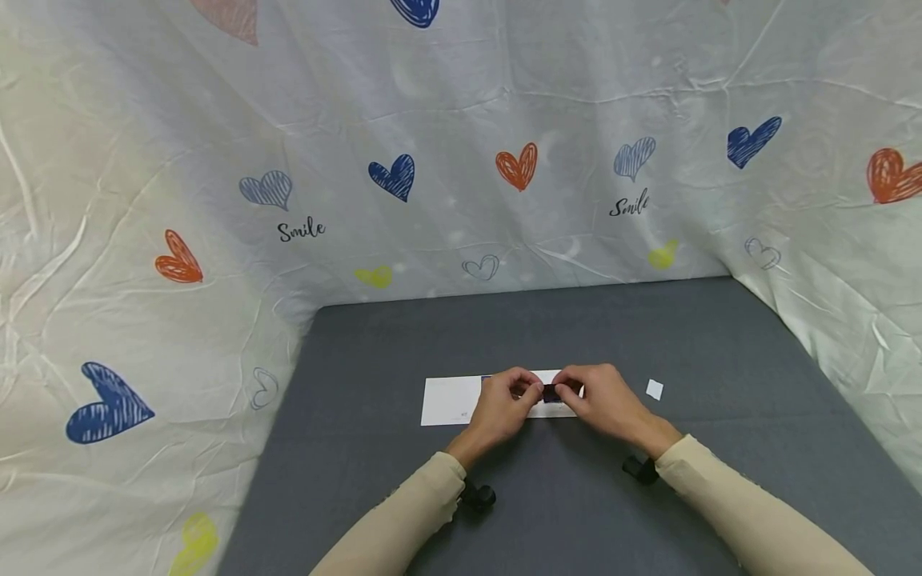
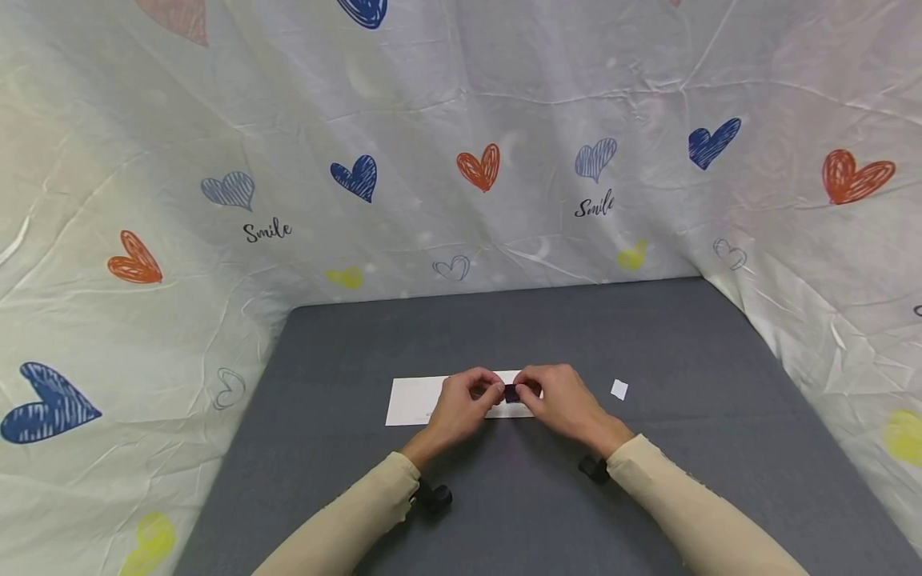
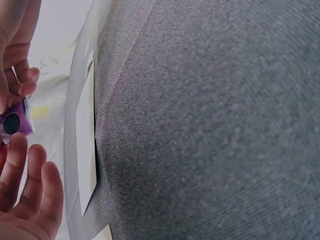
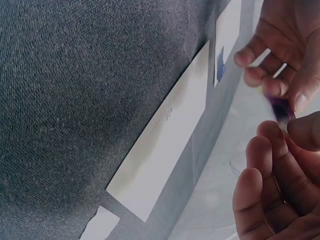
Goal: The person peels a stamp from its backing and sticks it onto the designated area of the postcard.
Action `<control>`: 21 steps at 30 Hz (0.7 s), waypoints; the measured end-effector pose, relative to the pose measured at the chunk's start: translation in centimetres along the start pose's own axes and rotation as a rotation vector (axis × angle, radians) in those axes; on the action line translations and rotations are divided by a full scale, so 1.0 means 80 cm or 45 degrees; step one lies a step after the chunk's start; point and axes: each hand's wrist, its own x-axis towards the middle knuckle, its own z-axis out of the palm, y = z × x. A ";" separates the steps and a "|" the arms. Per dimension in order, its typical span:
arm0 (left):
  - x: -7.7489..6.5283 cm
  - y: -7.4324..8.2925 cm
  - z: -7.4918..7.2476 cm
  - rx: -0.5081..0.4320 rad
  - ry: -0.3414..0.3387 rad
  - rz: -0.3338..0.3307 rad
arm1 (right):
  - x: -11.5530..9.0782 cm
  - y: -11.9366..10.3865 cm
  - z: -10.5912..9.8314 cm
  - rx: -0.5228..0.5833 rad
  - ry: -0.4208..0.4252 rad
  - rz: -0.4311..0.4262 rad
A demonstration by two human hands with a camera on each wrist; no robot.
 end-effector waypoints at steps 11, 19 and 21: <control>0.005 0.001 -0.001 0.050 -0.003 0.031 | 0.003 0.000 -0.004 -0.009 0.003 0.008; 0.006 0.002 0.000 0.056 -0.009 0.022 | 0.004 0.003 -0.006 -0.013 -0.009 0.022; 0.007 0.003 0.000 0.050 -0.010 0.022 | 0.004 0.003 -0.007 -0.018 -0.006 0.023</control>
